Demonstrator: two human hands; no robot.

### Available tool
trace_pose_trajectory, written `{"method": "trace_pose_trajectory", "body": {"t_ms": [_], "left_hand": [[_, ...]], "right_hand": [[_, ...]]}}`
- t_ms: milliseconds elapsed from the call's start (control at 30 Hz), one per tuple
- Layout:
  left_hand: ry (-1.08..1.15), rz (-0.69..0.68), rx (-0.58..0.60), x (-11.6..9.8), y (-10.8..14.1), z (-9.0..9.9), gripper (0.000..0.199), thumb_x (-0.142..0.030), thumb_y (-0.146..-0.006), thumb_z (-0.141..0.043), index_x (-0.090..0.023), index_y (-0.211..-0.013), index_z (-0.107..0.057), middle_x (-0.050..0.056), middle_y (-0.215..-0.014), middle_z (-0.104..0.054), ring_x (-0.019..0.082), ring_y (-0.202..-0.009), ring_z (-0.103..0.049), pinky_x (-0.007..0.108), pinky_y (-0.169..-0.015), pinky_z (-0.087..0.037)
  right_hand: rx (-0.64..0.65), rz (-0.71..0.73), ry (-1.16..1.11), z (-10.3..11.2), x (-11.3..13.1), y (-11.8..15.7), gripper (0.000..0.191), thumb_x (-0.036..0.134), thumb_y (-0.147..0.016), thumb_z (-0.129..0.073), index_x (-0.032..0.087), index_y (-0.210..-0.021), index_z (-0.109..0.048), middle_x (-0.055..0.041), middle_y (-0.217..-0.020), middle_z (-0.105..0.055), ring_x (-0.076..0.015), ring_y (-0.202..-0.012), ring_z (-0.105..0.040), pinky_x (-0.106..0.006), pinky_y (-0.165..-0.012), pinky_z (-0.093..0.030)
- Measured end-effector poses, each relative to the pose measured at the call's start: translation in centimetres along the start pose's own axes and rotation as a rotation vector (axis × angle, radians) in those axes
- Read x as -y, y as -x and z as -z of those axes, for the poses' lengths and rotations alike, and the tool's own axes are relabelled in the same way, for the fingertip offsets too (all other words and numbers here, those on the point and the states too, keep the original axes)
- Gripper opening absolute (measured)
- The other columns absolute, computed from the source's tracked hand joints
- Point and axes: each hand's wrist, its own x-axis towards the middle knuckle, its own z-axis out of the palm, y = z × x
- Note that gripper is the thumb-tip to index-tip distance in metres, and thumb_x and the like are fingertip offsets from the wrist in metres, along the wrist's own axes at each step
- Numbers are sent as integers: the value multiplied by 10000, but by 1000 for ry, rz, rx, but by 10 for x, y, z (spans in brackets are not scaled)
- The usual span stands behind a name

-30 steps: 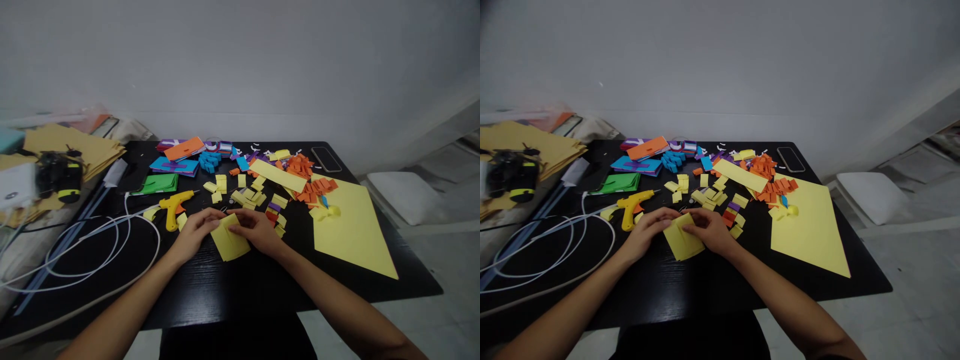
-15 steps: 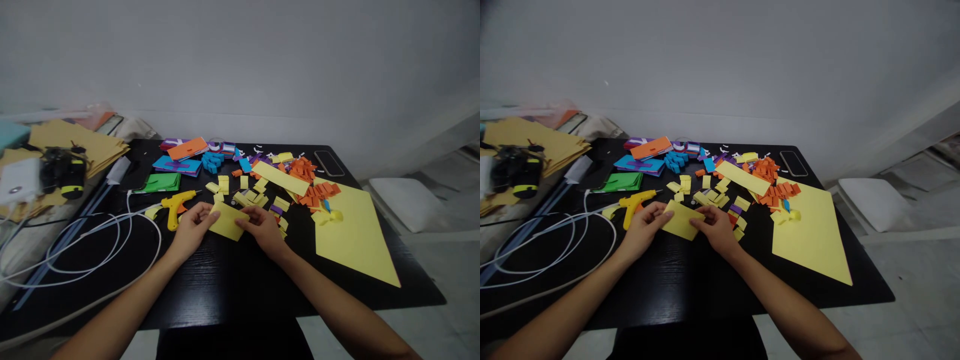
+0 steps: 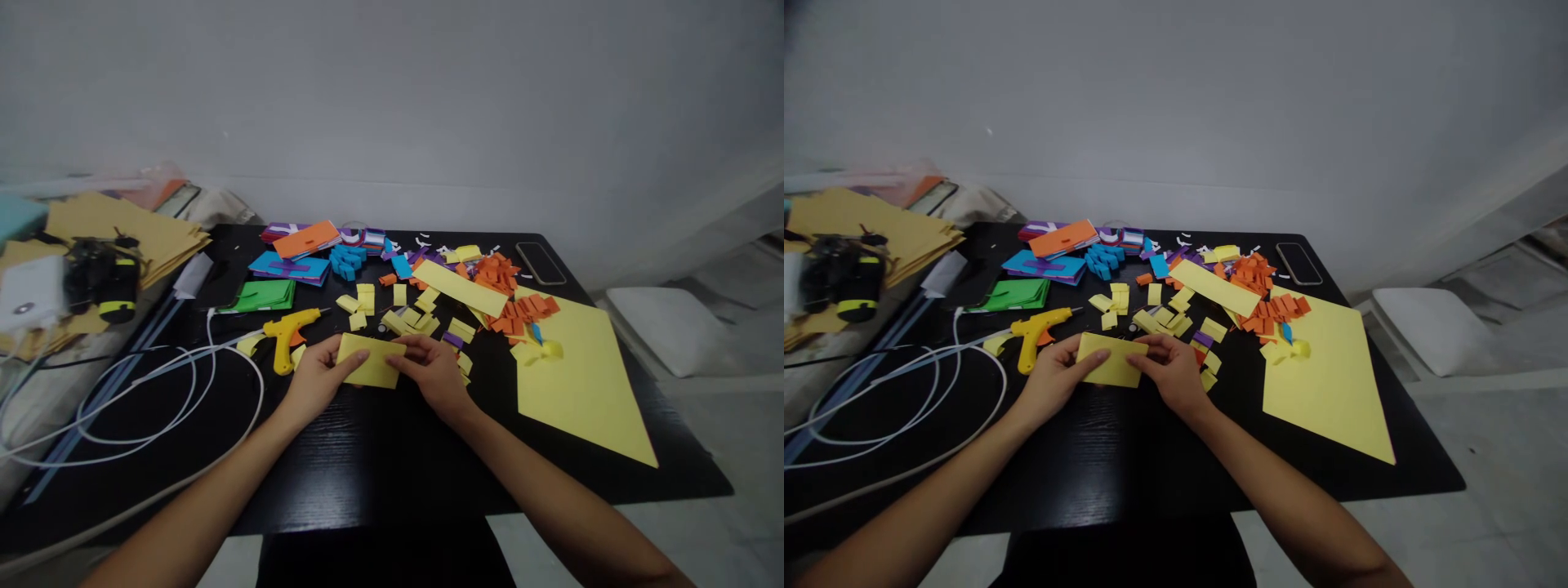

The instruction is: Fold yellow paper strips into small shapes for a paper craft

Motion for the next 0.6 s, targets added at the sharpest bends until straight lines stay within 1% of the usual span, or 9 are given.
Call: {"method": "trace_pose_trajectory", "body": {"t_ms": [167,333,467,600], "left_hand": [[-29,-28,-44,-1,1,1,415,-533,-756,-818,-159,-913,-731,44,-810,-755,193,-665,-684,281,-556,-582],[-20,-23,-41,-3,2,2,416,-527,-746,-830,-164,-929,-741,54,-855,-776,222,-739,-713,306,-629,-597],[-27,-25,-16,-5,3,3,416,-524,-750,-828,-164,-946,-757,62,-866,-792,237,-787,-729,315,-698,-593],[-71,-59,-48,-5,2,4,377,-501,-762,-820,-168,-921,-741,41,-846,-775,209,-750,-708,289,-665,-575]], "right_hand": [[-8,-30,-65,0,1,0,355,489,-708,-861,208,-905,-771,-53,-861,-798,-244,-833,-756,-418,-847,-614],[-19,-27,-57,0,3,1,345,455,-697,-878,207,-921,-790,-62,-900,-805,-249,-848,-757,-423,-859,-614],[-18,-12,-48,-1,3,2,324,449,-707,-875,210,-911,-798,-58,-888,-808,-240,-844,-759,-404,-840,-618],[5,37,-16,-1,2,3,321,450,-720,-866,196,-905,-799,-56,-881,-810,-220,-816,-759,-371,-809,-613]]}}
